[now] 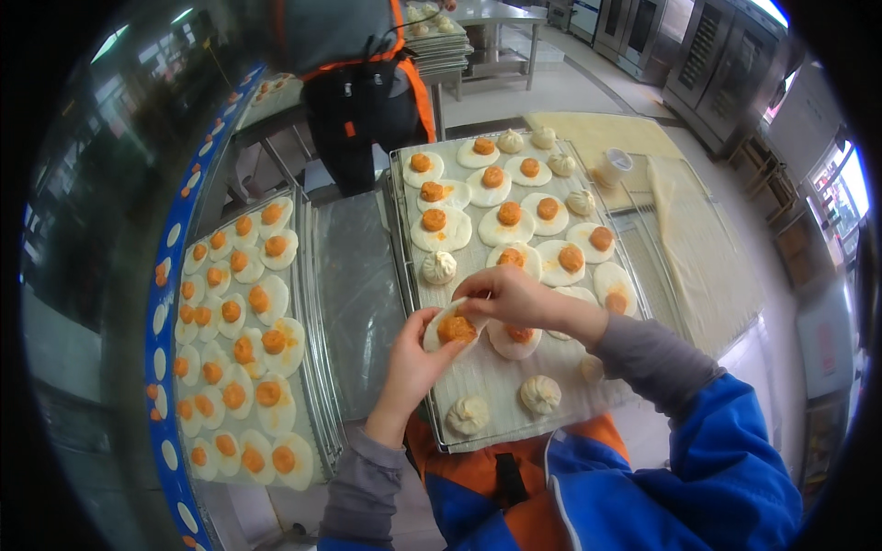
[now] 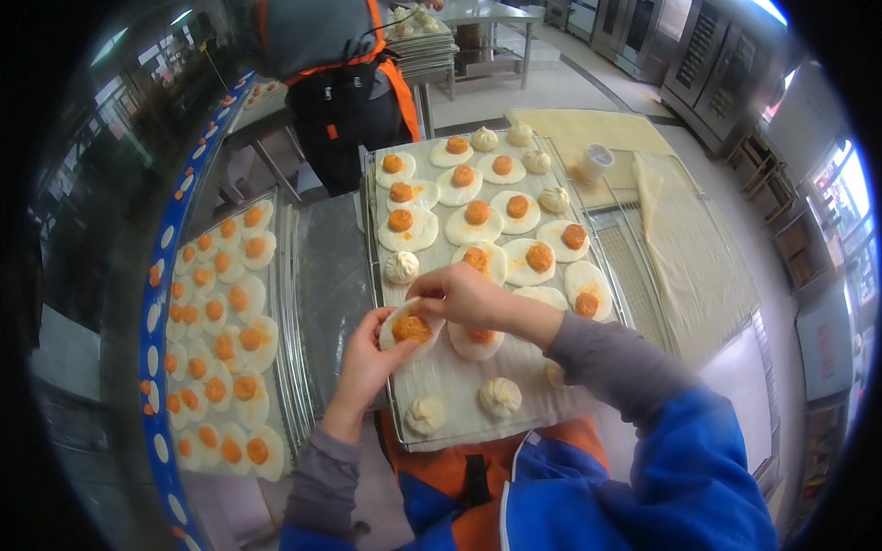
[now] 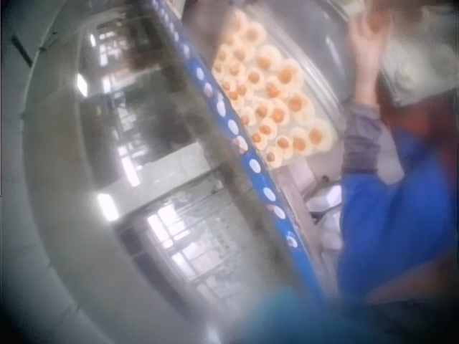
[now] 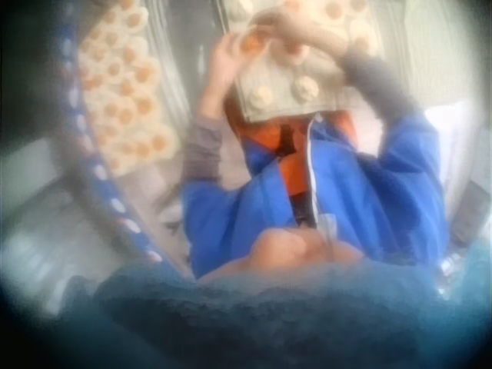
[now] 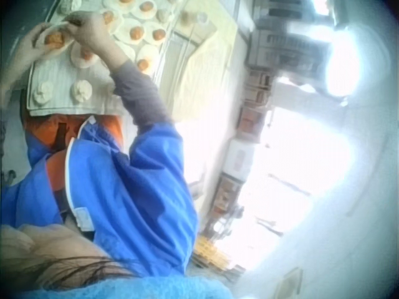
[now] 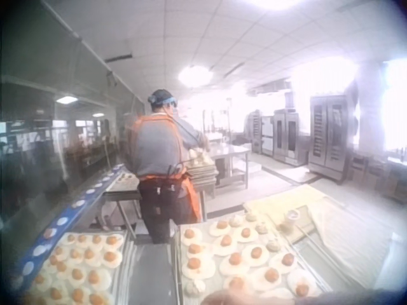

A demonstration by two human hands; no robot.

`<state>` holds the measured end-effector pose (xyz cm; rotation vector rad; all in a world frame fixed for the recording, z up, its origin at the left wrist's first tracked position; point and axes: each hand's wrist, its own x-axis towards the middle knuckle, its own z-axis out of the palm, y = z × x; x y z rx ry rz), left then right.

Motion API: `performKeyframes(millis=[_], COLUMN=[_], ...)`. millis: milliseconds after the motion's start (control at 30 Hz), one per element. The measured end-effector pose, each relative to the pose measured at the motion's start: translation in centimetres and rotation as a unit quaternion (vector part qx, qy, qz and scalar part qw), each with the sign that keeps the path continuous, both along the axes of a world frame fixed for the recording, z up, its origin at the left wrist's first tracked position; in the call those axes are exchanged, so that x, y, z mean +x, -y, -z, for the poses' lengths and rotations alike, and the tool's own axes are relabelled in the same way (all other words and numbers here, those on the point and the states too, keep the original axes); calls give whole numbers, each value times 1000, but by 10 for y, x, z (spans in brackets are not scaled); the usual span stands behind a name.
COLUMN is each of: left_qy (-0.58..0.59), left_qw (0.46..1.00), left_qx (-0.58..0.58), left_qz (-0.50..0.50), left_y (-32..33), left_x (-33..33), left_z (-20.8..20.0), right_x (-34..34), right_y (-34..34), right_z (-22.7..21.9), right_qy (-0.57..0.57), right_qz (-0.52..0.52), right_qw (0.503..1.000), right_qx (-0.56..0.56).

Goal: The person repeatedly picks a round dough wrapper, places an orange filling on it, and pleats the edges to seal a bun. Finished buns are placed on a tray next to other prepared buns. The process continues throughout the clip.

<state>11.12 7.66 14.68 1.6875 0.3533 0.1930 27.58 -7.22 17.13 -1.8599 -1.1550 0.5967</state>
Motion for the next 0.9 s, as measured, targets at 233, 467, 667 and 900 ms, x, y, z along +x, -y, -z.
performKeyframes(millis=[233, 467, 667, 900], left_qy=[61, -65, -146, -71], left_qw=[857, 903, 920, 997], left_qx=[-511, -419, -361, 18], left_qz=[25, -70, -44, 3], left_y=[51, 124, 137, 153], left_x=[-80, -144, -166, -174], left_z=[-59, -28, 3, 5], right_x=[-60, -122, -156, -167], right_y=[53, 121, 145, 154], right_z=[-58, -24, 6, 17], right_qy=[-347, -70, 68, -168], right_qz=[-28, -62, -113, -99], right_qw=[933, 994, 984, 980], right_qx=[94, 59, 122, -32])
